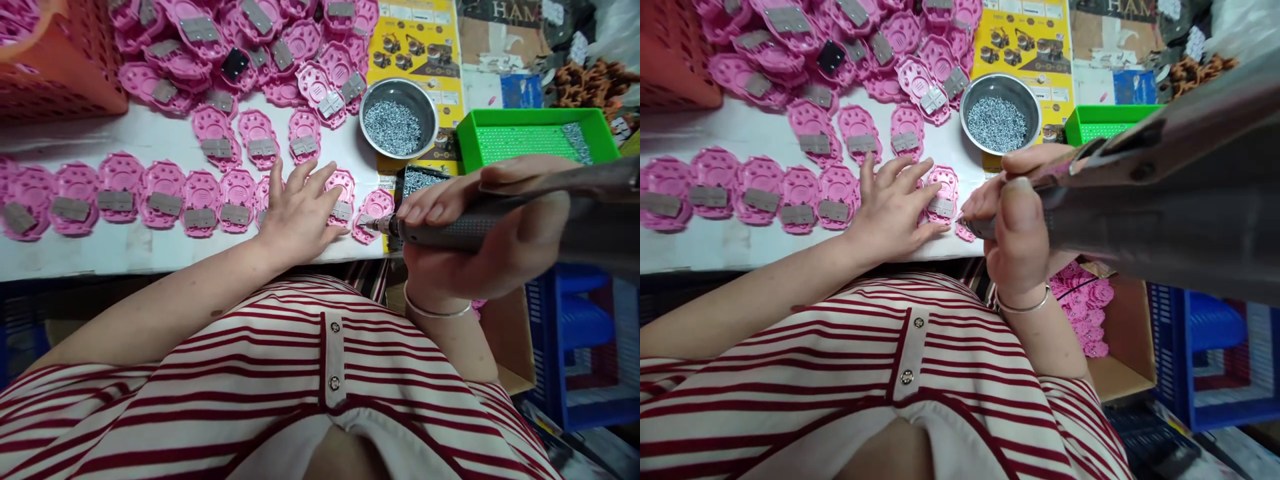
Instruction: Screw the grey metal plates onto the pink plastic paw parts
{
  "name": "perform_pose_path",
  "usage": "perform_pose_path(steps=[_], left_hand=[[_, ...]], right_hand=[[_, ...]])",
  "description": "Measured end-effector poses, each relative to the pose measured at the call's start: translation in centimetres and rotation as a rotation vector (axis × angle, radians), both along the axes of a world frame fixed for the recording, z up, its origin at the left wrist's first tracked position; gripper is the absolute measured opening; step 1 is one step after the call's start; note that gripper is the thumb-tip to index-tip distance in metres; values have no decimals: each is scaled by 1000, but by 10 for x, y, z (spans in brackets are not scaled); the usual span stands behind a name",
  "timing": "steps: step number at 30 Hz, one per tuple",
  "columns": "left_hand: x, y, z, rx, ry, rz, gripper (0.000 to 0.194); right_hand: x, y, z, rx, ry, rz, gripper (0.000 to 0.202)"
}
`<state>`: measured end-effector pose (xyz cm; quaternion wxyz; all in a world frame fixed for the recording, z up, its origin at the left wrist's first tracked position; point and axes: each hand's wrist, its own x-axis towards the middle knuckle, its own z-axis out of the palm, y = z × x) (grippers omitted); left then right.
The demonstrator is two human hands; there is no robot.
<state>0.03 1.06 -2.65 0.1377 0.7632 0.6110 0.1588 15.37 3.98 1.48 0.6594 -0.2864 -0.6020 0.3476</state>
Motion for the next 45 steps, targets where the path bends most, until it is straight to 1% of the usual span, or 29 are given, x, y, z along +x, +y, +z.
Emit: perform_pose_path(steps=[2, 3, 6, 9, 12, 14, 15, 18, 20, 24, 28, 31, 35, 40, 45], left_hand=[[-1, 3, 2, -33, 37, -22, 34], [-1, 4, 2, -40, 42, -34, 31], [0, 5, 1, -41, 25, -57, 28], [1, 4, 0, -48, 1, -70, 28], [1, 4, 1, -49, -21, -63, 34], [1, 6, 1, -35, -33, -54, 37], [1, 6, 1, -29, -34, -53, 36], [2, 9, -1, -12, -21, -62, 23], [3, 11, -2, -1, -16, -62, 18], [3, 10, -6, 18, -21, -57, 20], [2, 8, -6, 42, -15, -57, 21], [3, 8, -5, 43, -12, -58, 21], [3, 8, -2, 37, 5, -79, 21], [3, 6, 0, 60, 15, -91, 23], [2, 5, 0, 49, 12, -108, 24]], right_hand=[[-3, 5, -9, 109, 115, -30, 23], [-4, 8, -13, 122, 142, -37, 20], [-5, 11, -17, 53, 133, -51, 21], [-6, 11, -19, -14, 117, -95, 28], [-8, 13, -21, -6, 113, -141, 29], [-8, 16, -22, 51, 132, -126, 26], [-8, 17, -22, 80, 143, -105, 23], [-5, 20, -21, 120, 174, -42, 19], [-4, 20, -19, 116, 185, -44, 17], [-4, 18, -16, 86, 194, -68, 16], [-6, 19, -15, 36, 183, -71, 23], [-8, 19, -17, 0, 167, -77, 25], [-8, 20, -23, -18, 174, -96, 28], [-5, 21, -28, -62, 173, -50, 23], [-5, 22, -30, -33, 194, -8, 19]])
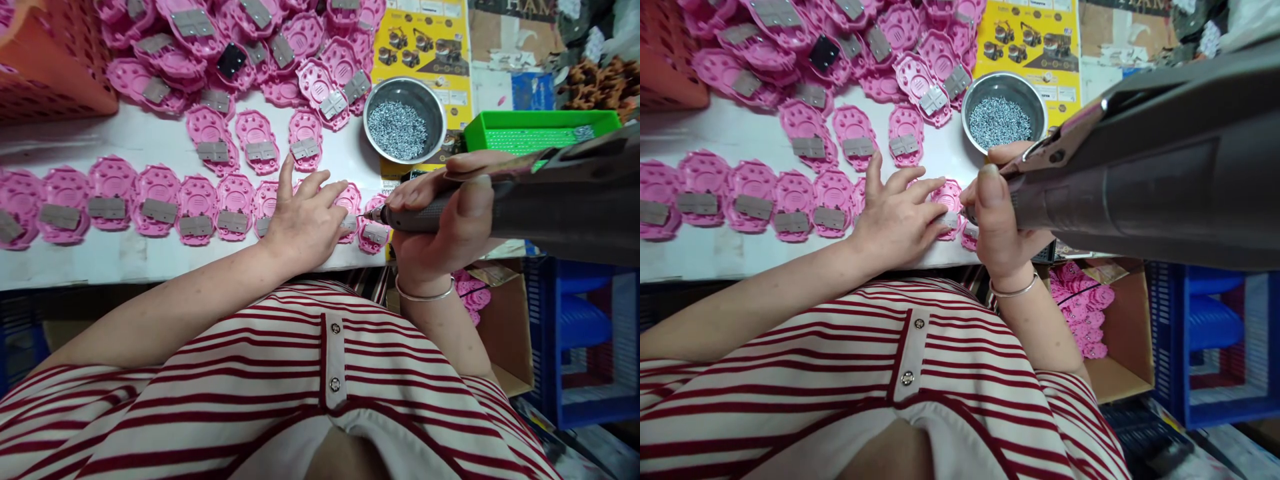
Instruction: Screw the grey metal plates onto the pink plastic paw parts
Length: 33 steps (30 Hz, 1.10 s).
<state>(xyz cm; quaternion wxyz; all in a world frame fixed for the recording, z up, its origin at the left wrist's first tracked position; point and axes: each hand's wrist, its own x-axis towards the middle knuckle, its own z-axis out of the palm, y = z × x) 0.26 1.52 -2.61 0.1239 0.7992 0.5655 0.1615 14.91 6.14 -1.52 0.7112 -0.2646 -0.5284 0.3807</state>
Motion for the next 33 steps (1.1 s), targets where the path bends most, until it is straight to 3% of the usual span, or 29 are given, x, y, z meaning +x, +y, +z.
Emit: perform_pose_path(steps=[6, 12, 22, 27, 33], left_hand=[[0, 0, -1, 9, 32, -16, 25], [1, 4, -1, 37, 130, -34, 27], [2, 7, 1, 2, 138, -49, 28], [2, 7, 1, -7, 139, -44, 25], [1, 6, -1, 9, 125, -52, 26]], right_hand=[[0, -4, 2, -17, -15, 43, 15], [-2, -8, 9, -79, -136, -55, 24], [-2, -2, 5, -99, -95, -76, 29], [0, -5, 7, -120, -141, -37, 26], [-2, -2, 6, -67, -44, -7, 20]])
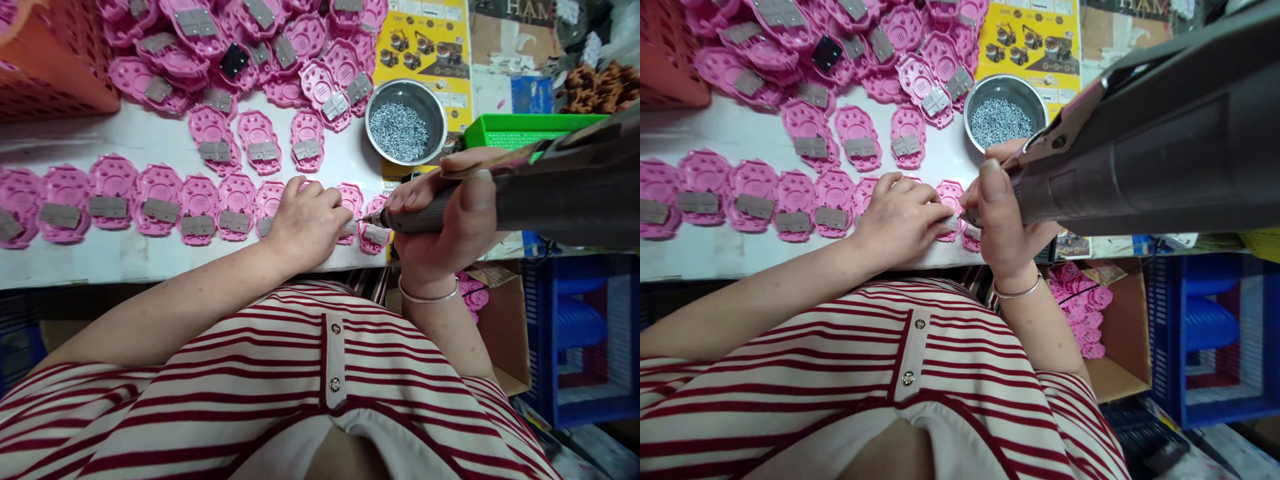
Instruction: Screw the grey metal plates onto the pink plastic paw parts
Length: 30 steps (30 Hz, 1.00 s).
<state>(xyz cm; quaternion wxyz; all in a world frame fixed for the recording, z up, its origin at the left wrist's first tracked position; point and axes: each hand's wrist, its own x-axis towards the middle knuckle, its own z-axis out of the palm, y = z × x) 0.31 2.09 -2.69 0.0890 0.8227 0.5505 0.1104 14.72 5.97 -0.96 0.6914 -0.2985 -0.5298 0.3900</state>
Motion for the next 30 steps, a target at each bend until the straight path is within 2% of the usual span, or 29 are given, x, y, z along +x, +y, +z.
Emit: perform_pose_path(steps=[11, 15, 20, 26, 30], left_hand=[[2, 0, 0, -21, -4, 24, 26], [2, 0, 0, -32, -25, 34, 25], [2, 0, 0, -23, -16, 31, 26], [2, 2, 3, -66, 8, 27, 24], [1, 2, 1, -69, -26, 38, 21]], right_hand=[[-2, 6, 0, 14, -105, -30, 30], [0, 6, 2, -4, -98, 30, 25], [5, 12, -3, 56, -211, 133, 28], [4, 17, -12, 96, -123, 161, 19], [-3, 19, -6, 146, 29, 110, 16]])
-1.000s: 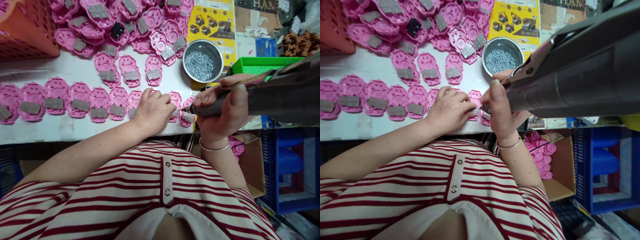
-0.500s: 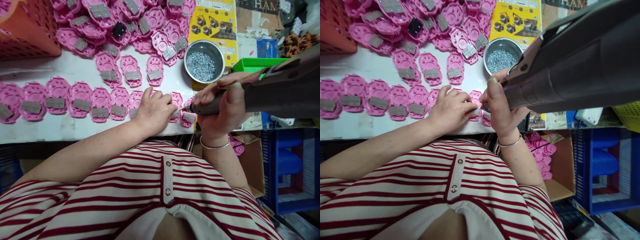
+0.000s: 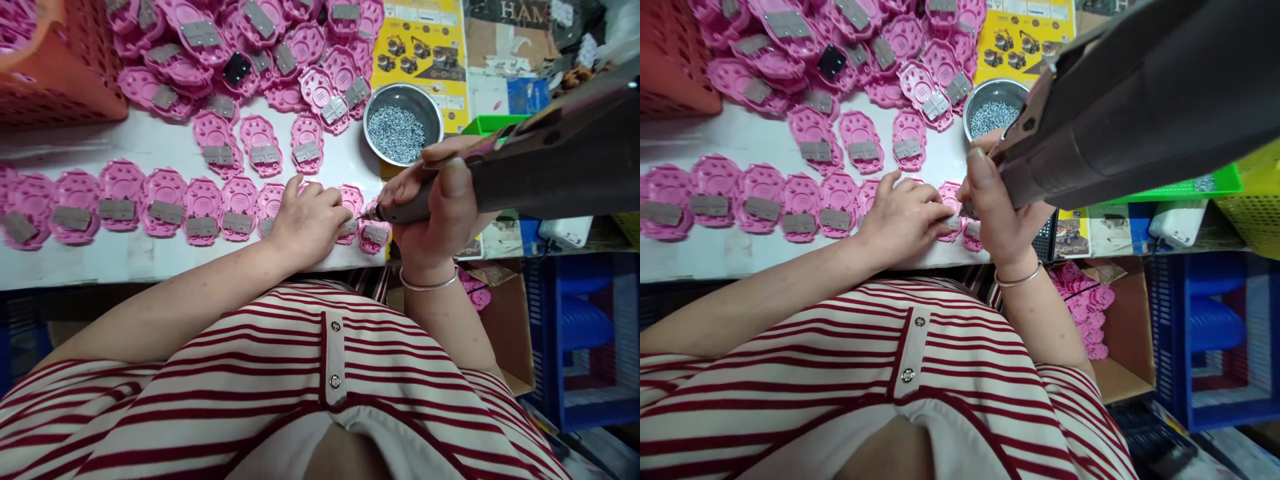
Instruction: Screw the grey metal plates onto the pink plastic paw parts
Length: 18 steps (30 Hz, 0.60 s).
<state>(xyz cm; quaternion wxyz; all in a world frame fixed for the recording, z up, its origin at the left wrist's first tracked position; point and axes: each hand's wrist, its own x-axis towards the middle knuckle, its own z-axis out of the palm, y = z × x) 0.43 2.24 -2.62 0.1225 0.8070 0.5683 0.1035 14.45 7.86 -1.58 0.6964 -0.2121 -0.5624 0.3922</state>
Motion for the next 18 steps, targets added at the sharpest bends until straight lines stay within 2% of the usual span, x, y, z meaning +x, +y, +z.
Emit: perform_pose_path(steps=[6, 10, 18], left_hand=[[-1, -2, -4, 5, -59, 39, 22], [-2, -3, -3, 0, -65, 25, 22], [-1, -4, -3, -3, -36, 24, 20]], right_hand=[[-1, -1, 21, 32, 145, -110, 22], [3, 0, 20, 49, 127, -167, 23], [6, -10, 9, -22, 141, -2, 18]])
